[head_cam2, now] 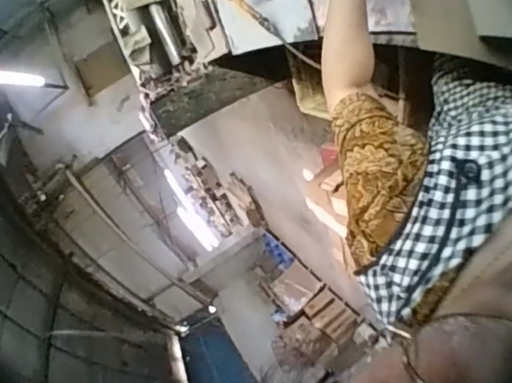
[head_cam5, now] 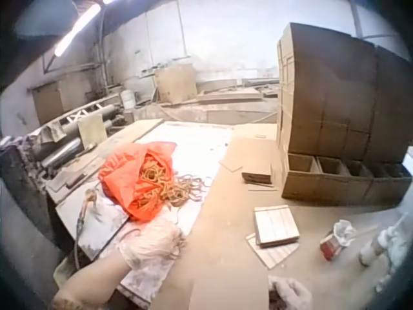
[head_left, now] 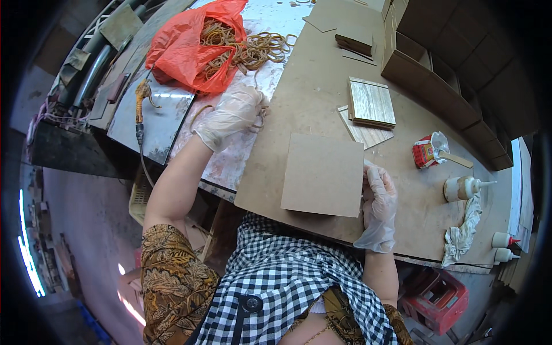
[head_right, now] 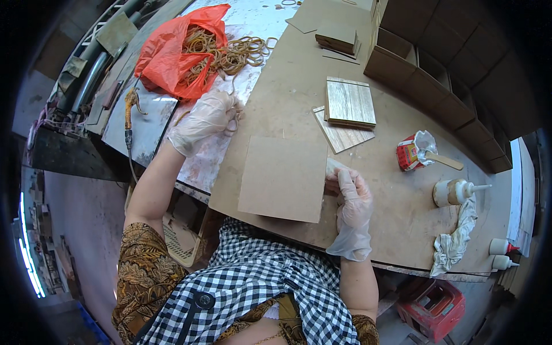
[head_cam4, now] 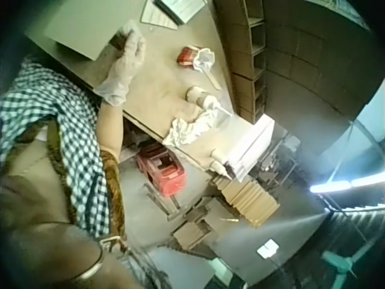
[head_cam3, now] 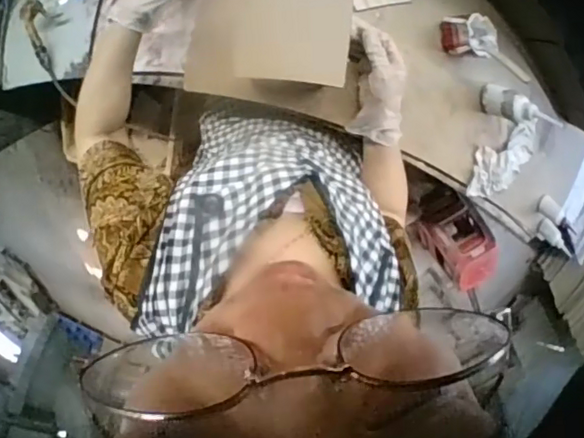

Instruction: The person assembles small wooden boxes by applying glue to the edges of flat wooden panels and joining them together. They use a rubber band to secure the assembled box while the glue sets. The person repeats this process for multiple boxes, stacking the finished units on the table.

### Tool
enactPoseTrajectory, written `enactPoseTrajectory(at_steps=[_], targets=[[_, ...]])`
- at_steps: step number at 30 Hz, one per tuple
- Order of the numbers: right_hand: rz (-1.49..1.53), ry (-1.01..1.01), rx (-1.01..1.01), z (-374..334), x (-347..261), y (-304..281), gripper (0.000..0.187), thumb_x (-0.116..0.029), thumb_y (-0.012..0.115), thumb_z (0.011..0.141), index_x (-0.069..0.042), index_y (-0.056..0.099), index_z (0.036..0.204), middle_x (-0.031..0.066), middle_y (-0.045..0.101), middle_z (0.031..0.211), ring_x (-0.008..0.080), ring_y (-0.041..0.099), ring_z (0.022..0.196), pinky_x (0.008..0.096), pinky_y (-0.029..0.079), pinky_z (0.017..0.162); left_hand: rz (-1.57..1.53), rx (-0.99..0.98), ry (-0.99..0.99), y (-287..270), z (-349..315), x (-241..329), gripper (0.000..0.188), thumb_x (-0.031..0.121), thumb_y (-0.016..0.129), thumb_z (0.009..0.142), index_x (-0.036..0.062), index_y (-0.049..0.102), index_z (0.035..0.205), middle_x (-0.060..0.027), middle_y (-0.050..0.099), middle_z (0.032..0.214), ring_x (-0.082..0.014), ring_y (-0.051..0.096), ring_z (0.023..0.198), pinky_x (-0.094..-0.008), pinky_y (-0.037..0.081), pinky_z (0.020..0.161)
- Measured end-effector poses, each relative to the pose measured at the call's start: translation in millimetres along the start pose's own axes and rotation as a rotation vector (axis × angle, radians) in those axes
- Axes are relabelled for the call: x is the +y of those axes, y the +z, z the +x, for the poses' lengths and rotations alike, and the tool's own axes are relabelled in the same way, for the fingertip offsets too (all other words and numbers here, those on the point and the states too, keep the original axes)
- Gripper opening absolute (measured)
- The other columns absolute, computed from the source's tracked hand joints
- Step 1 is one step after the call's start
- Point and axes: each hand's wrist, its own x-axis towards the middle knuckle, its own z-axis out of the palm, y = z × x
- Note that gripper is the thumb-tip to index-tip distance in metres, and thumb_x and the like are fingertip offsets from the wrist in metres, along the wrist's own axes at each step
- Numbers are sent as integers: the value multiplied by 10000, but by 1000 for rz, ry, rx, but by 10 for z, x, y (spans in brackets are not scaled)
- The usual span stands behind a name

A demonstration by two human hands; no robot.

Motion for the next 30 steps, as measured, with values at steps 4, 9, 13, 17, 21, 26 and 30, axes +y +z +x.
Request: enactPoseTrajectory(at_steps=[4, 9, 13, 17, 21, 26, 30], targets=[[-3, 2, -24, 9, 10, -13, 191, -197, 585, 983, -19, 637, 1027, 76, 684, 910, 166, 652, 805, 310, 522, 783, 234, 162, 70, 83, -7, -74, 110, 163, 692, 784, 60, 656, 766, -129, 614, 827, -336, 574, 862, -446, 441, 756], [17, -14, -27, 28, 45, -57, 188, -183, 585, 979, -16, 632, 1051, 81, 686, 911, 168, 654, 801, 311, 523, 773, 48, 289, 19, -51, -114, -48, 105, 158, 704, 792, 71, 647, 791, -120, 600, 935, -321, 534, 988, -437, 409, 853], [138, -124, 92, 28, -48, -69, 175, -164, 576, 978, -22, 634, 1062, 78, 683, 894, 168, 648, 789, 299, 511, 748, -312, 318, -10, -367, -311, 116, 127, 180, 689, 850, 61, 645, 833, -74, 616, 944, -219, 560, 961, -361, 420, 873], [118, -388, 167, -6, -290, -13, 187, -170, 571, 979, -23, 637, 1075, 76, 682, 887, 156, 634, 792, 289, 490, 752, -950, 205, -283, -616, -569, 482, 174, 204, 662, 915, 43, 631, 858, 1, 606, 823, -117, 559, 826, -281, 438, 826], [-63, -605, 96, -147, -628, 391, 215, -158, 583, 970, -2, 616, 1114, 121, 677, 1038, 200, 639, 956, 324, 470, 907, -1252, 117, -270, -670, -717, 723, 133, 169, 658, 934, 48, 622, 895, -3, 621, 827, -63, 547, 748, -232, 450, 696], [-588, -782, -299, -148, -906, 909, 346, -202, 700, 885, 4, 596, 1142, 153, 640, 1186, 219, 603, 1123, 353, 416, 1033, -1348, 94, -149, -835, -780, 1268, 74, 96, 647, 928, 26, 631, 946, -66, 674, 876, -109, 602, 738, -255, 487, 670], [-536, -523, -455, -160, -895, 1180, 318, -216, 788, 806, -26, 633, 1008, 85, 676, 1018, 166, 627, 963, 305, 477, 898, -1369, 67, -17, -914, -789, 1507, 146, 76, 684, 902, 4, 637, 1019, -40, 674, 925, -88, 615, 844, -235, 504, 749]])
